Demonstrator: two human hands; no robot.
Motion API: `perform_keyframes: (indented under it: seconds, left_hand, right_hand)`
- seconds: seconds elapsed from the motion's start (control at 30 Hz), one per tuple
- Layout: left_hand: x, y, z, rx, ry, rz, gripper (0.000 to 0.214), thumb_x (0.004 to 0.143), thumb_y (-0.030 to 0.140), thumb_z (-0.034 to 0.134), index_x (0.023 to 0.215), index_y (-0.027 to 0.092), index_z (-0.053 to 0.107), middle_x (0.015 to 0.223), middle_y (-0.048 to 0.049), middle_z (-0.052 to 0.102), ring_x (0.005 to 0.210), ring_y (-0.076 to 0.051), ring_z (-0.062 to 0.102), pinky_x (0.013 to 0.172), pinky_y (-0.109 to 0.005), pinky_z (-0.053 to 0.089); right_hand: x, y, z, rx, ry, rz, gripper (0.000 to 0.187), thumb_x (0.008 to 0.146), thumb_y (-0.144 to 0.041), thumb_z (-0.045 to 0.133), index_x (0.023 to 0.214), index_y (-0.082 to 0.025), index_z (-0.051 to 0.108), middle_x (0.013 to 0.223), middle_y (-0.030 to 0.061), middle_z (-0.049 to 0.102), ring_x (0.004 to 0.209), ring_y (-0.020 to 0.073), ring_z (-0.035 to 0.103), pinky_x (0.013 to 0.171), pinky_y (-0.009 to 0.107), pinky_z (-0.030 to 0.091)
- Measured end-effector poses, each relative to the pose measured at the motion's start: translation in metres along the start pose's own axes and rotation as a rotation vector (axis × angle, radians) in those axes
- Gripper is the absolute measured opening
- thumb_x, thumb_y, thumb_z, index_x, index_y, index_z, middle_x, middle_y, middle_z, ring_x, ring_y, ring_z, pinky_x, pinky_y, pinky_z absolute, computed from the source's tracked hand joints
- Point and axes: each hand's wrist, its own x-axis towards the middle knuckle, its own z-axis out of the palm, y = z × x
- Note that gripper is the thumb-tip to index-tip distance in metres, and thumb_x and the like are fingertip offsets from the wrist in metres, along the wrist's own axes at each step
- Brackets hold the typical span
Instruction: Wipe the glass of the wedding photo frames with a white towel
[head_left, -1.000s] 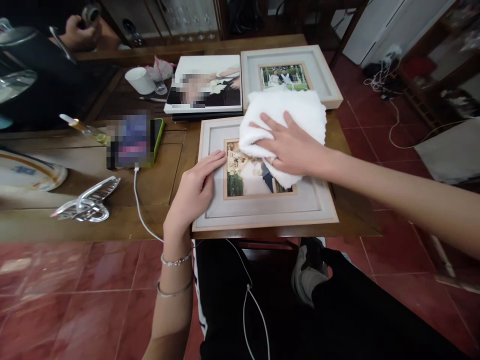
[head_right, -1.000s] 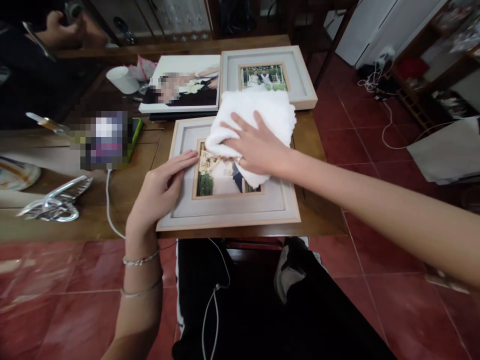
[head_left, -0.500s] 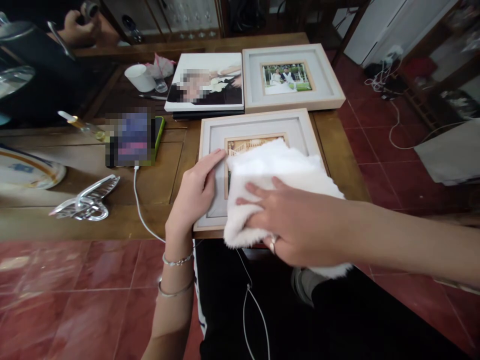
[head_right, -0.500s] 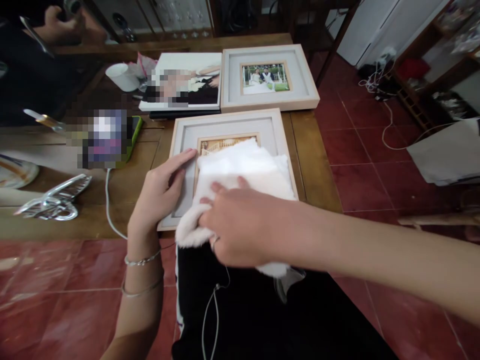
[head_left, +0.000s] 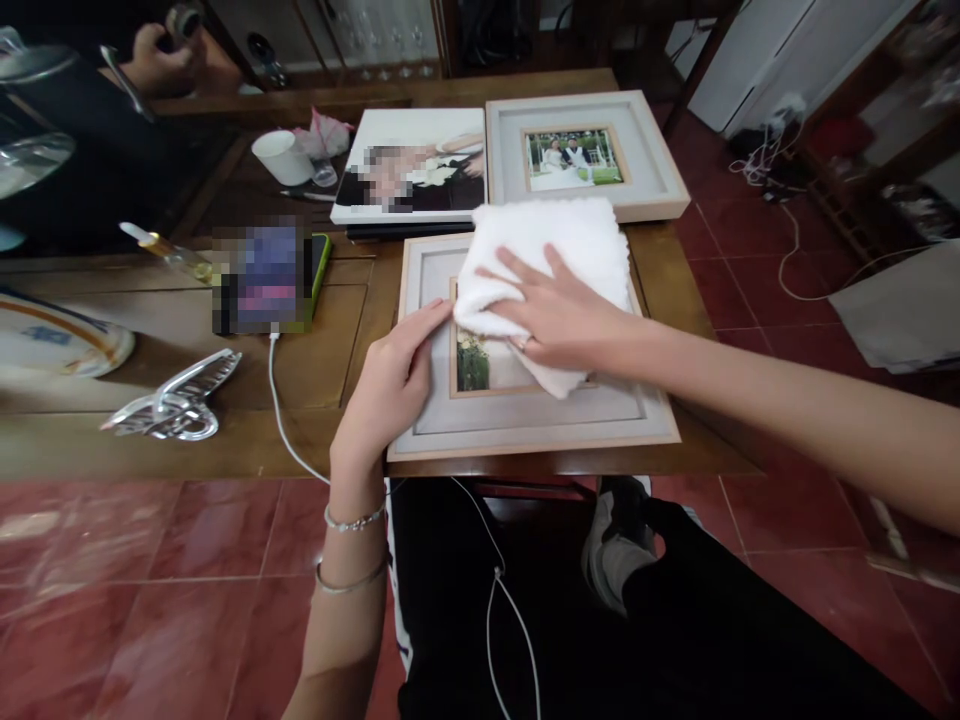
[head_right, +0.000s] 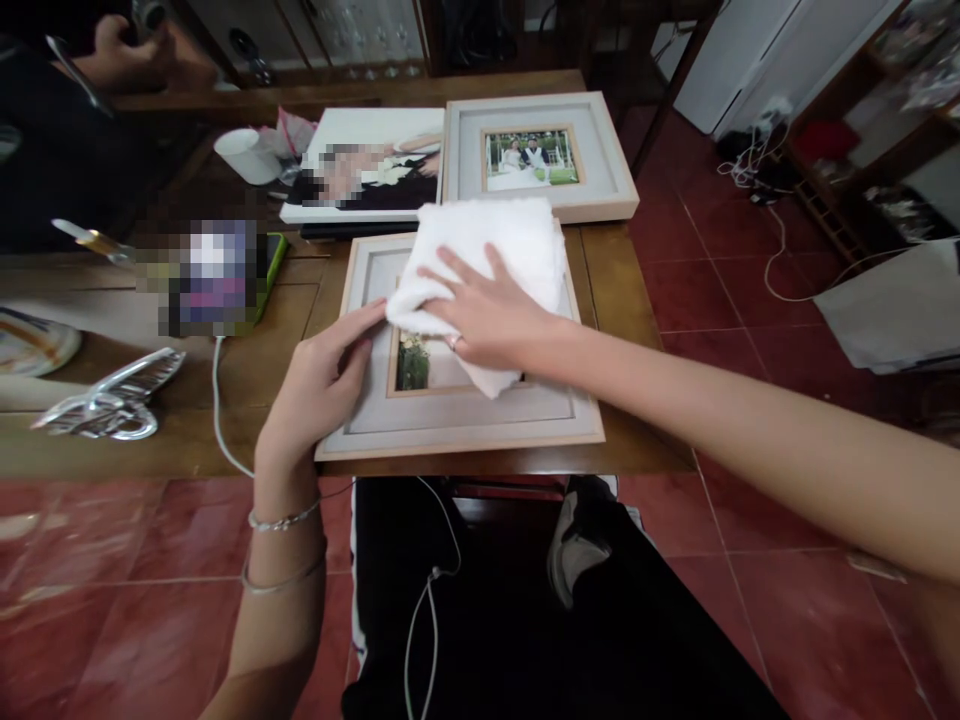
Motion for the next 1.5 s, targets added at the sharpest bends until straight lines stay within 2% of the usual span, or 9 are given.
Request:
perform_keyframes:
  seconds: [0.1, 0.23, 0.57, 0.73, 0.9, 1.0, 1.13, 1.23, 1.5]
  left_hand:
    - [0.000, 0.002, 0.000, -0.002, 0.005, 0.000, 0.049, 0.099, 0.013, 0.043, 0.143, 0.016, 0.063, 0.149, -0.0082, 0.063, 0.140, -0.025, 0.059, 0.123, -0.042, 0.045]
    - [-0.001, 0.002, 0.001, 0.001, 0.044, -0.012, 0.048, 0.099, 0.014, 0.044, 0.143, 0.017, 0.064, 0.148, -0.0072, 0.064, 0.138, -0.025, 0.060, 0.121, -0.042, 0.046]
    - [-0.001, 0.001, 0.002, 0.028, 0.035, -0.048, 0.049, 0.100, 0.018, 0.040, 0.145, 0.021, 0.061, 0.148, -0.0047, 0.064, 0.137, -0.024, 0.061, 0.120, -0.042, 0.047]
    - [-0.002, 0.000, 0.002, 0.028, 0.038, -0.052, 0.049, 0.102, 0.020, 0.040, 0.145, 0.025, 0.061, 0.148, -0.0023, 0.065, 0.137, -0.023, 0.061, 0.120, -0.043, 0.048]
    - [-0.002, 0.000, 0.001, 0.014, 0.037, -0.007, 0.048, 0.105, 0.022, 0.039, 0.149, 0.025, 0.057, 0.155, -0.0053, 0.058, 0.143, -0.024, 0.056, 0.124, -0.047, 0.043]
    - [-0.001, 0.001, 0.001, 0.023, 0.046, 0.008, 0.046, 0.107, 0.025, 0.037, 0.150, 0.023, 0.056, 0.160, -0.0063, 0.052, 0.149, -0.024, 0.049, 0.127, -0.047, 0.038]
    - [0.000, 0.000, 0.001, 0.031, 0.061, 0.029, 0.048, 0.111, 0.032, 0.037, 0.155, 0.018, 0.049, 0.165, -0.0080, 0.044, 0.153, -0.025, 0.042, 0.130, -0.046, 0.033]
    - [-0.001, -0.001, 0.002, 0.019, 0.077, 0.013, 0.051, 0.112, 0.041, 0.035, 0.157, 0.019, 0.044, 0.167, -0.0062, 0.042, 0.155, -0.028, 0.038, 0.132, -0.047, 0.030]
    - [-0.003, 0.006, 0.002, -0.067, 0.146, -0.067, 0.050, 0.113, 0.047, 0.030, 0.154, 0.026, 0.048, 0.162, -0.0073, 0.050, 0.152, -0.024, 0.045, 0.128, -0.045, 0.036]
  right_hand:
    - [0.022, 0.016, 0.000, -0.052, 0.072, 0.026, 0.057, 0.093, -0.014, 0.054, 0.150, -0.013, 0.053, 0.172, 0.0167, 0.025, 0.161, 0.0430, 0.009, 0.119, 0.083, 0.011]
    - [0.026, 0.005, -0.003, -0.021, 0.058, 0.002, 0.054, 0.092, -0.012, 0.051, 0.146, -0.013, 0.058, 0.171, 0.0162, 0.030, 0.160, 0.0447, 0.011, 0.118, 0.084, 0.012]
    - [-0.049, -0.076, -0.048, 0.247, -0.337, -0.199, 0.044, 0.092, -0.015, 0.053, 0.132, -0.017, 0.072, 0.161, 0.0131, 0.047, 0.157, 0.0416, 0.027, 0.119, 0.077, 0.031]
    - [-0.056, -0.069, -0.033, 0.271, -0.209, -0.235, 0.046, 0.094, -0.018, 0.053, 0.138, -0.019, 0.068, 0.160, 0.0123, 0.050, 0.157, 0.0370, 0.031, 0.122, 0.069, 0.032]
    - [-0.031, -0.031, 0.003, 0.115, 0.055, -0.098, 0.053, 0.091, -0.011, 0.056, 0.144, -0.015, 0.060, 0.171, 0.0202, 0.025, 0.160, 0.0386, 0.021, 0.123, 0.073, 0.022]
    - [-0.005, -0.011, 0.010, 0.086, 0.128, 0.007, 0.057, 0.089, -0.009, 0.057, 0.146, -0.013, 0.057, 0.173, 0.0205, 0.018, 0.161, 0.0386, 0.017, 0.124, 0.072, 0.017]
    - [0.025, -0.007, 0.001, 0.054, 0.086, 0.082, 0.058, 0.091, -0.011, 0.055, 0.149, -0.014, 0.055, 0.174, 0.0157, 0.022, 0.162, 0.0409, 0.008, 0.125, 0.075, 0.010]
    - [0.033, -0.018, -0.007, 0.028, 0.022, -0.019, 0.053, 0.093, -0.012, 0.051, 0.145, -0.014, 0.059, 0.172, 0.0151, 0.026, 0.161, 0.0427, 0.010, 0.123, 0.078, 0.012]
    - [0.003, -0.060, -0.025, -0.051, -0.159, -0.240, 0.037, 0.096, -0.017, 0.053, 0.128, -0.010, 0.071, 0.167, 0.0210, 0.037, 0.158, 0.0470, 0.021, 0.119, 0.072, 0.030]
